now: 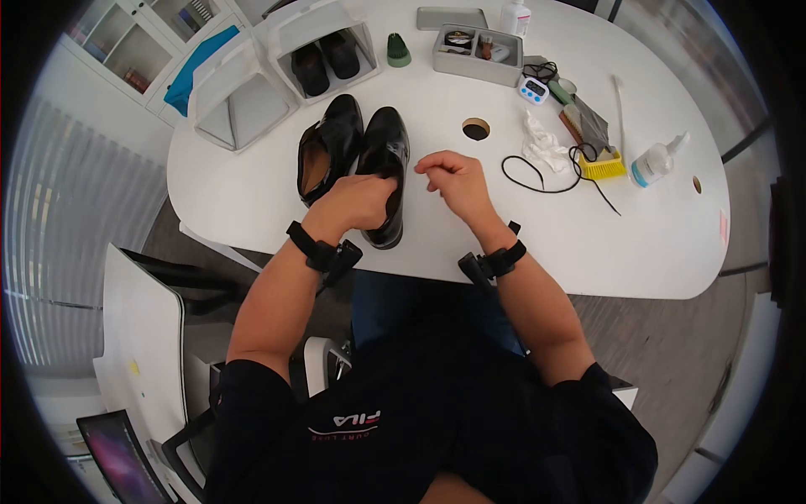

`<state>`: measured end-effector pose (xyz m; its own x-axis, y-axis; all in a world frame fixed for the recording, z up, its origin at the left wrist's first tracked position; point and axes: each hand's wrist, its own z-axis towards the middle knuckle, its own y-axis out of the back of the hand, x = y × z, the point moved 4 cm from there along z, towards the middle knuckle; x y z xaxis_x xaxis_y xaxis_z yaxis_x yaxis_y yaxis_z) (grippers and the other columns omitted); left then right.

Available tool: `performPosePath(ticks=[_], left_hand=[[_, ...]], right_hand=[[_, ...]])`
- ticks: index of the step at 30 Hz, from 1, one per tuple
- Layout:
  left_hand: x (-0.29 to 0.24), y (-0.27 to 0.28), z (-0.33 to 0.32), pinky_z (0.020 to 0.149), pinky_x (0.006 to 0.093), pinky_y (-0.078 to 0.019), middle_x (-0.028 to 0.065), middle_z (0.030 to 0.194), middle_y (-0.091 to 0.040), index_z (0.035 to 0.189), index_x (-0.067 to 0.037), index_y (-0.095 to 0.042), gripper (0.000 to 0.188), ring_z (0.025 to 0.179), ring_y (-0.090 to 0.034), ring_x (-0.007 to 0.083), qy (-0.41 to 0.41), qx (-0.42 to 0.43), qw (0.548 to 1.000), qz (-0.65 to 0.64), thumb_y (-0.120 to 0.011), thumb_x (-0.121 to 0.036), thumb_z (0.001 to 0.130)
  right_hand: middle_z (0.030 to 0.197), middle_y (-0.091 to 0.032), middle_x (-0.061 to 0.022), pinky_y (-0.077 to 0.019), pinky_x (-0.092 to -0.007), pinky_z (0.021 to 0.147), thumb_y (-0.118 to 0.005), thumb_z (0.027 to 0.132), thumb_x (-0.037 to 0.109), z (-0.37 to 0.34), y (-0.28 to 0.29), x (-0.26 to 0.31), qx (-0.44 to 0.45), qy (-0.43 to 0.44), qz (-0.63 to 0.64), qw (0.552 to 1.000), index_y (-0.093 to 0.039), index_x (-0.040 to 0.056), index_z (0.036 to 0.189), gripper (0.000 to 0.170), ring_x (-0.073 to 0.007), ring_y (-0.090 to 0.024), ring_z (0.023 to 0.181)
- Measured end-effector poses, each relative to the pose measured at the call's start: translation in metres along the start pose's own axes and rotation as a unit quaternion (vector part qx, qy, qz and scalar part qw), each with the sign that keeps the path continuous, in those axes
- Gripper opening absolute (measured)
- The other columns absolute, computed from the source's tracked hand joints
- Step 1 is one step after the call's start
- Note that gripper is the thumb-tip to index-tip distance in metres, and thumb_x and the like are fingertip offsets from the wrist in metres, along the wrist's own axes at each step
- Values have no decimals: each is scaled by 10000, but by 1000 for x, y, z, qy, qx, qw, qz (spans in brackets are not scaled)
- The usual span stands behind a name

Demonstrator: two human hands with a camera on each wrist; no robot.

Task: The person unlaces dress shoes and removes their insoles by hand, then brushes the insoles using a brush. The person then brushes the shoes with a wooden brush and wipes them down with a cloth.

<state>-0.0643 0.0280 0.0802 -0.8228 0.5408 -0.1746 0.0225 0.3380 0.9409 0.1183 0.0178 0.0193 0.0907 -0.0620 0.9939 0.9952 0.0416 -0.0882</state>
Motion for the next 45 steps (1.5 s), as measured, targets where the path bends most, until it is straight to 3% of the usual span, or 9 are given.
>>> performPosePath(ticks=[1,6,8,12,23,28,30,38,45], left_hand=[[0,-2,3,889,522,-561,246,1119,-721,1134,-10,-659,318,1046,-689,459,17,51,998,15,-575,-34,828],[5,-8,11,899,531,-552,262,1118,-713,1142,-9,-630,301,1086,-676,461,-15,53,998,21,-600,-64,848],[5,-4,12,895,528,-552,261,1127,-711,1134,-17,-626,297,1074,-677,463,3,47,999,-6,-630,-68,842],[2,1,15,887,518,-550,255,1018,-721,1124,-33,-624,322,1039,-684,459,-10,61,998,-19,-696,-74,812],[3,4,41,918,541,-525,251,1009,-724,1125,-46,-644,232,1044,-671,464,31,-26,999,-21,-635,-181,937],[6,8,63,925,548,-522,259,1043,-724,1074,-24,-667,200,1061,-668,469,27,-13,999,-14,-599,-152,936],[8,7,67,931,547,-524,262,1052,-726,1061,-13,-674,204,1065,-669,469,34,-1,999,-16,-586,-141,930],[-4,9,72,923,535,-560,245,1086,-746,1023,-25,-742,271,1040,-705,461,205,-89,975,-15,-570,-165,867],[-6,10,69,906,519,-570,230,1021,-757,1008,-101,-770,253,1033,-718,445,247,-161,952,-78,-552,-133,883]], right_hand=[[929,-766,-63,-554,-258,666,-609,906,1,4,10,-4,-39,-3,0,999,-761,-21,998,179,-107,-665,744],[854,-753,-65,-541,-269,619,-616,883,10,29,45,-18,-88,-25,-28,995,-765,-22,966,174,-120,-661,676],[811,-741,-74,-536,-285,616,-644,862,34,39,46,-22,-5,-83,-111,990,-763,-26,967,170,-140,-666,645],[772,-725,-70,-533,-293,610,-676,836,48,66,55,-53,24,-95,-153,983,-763,-21,960,167,-152,-666,625],[835,-725,-22,-494,-269,519,-666,901,66,65,68,-53,58,-96,-45,993,-738,15,1018,147,-105,-669,647],[909,-747,-17,-497,-247,514,-636,932,42,64,69,-52,84,-110,-44,989,-727,34,1050,149,-91,-657,665],[825,-719,-23,-499,-275,510,-674,905,78,63,70,-52,73,-102,-32,992,-742,32,1023,144,-111,-672,650],[820,-721,-28,-502,-258,504,-689,889,64,65,68,-54,88,-101,-38,990,-747,8,1004,140,-102,-667,642],[837,-727,-27,-505,-253,504,-682,893,53,66,70,-50,80,-101,-28,991,-743,5,1002,134,-89,-664,653]])
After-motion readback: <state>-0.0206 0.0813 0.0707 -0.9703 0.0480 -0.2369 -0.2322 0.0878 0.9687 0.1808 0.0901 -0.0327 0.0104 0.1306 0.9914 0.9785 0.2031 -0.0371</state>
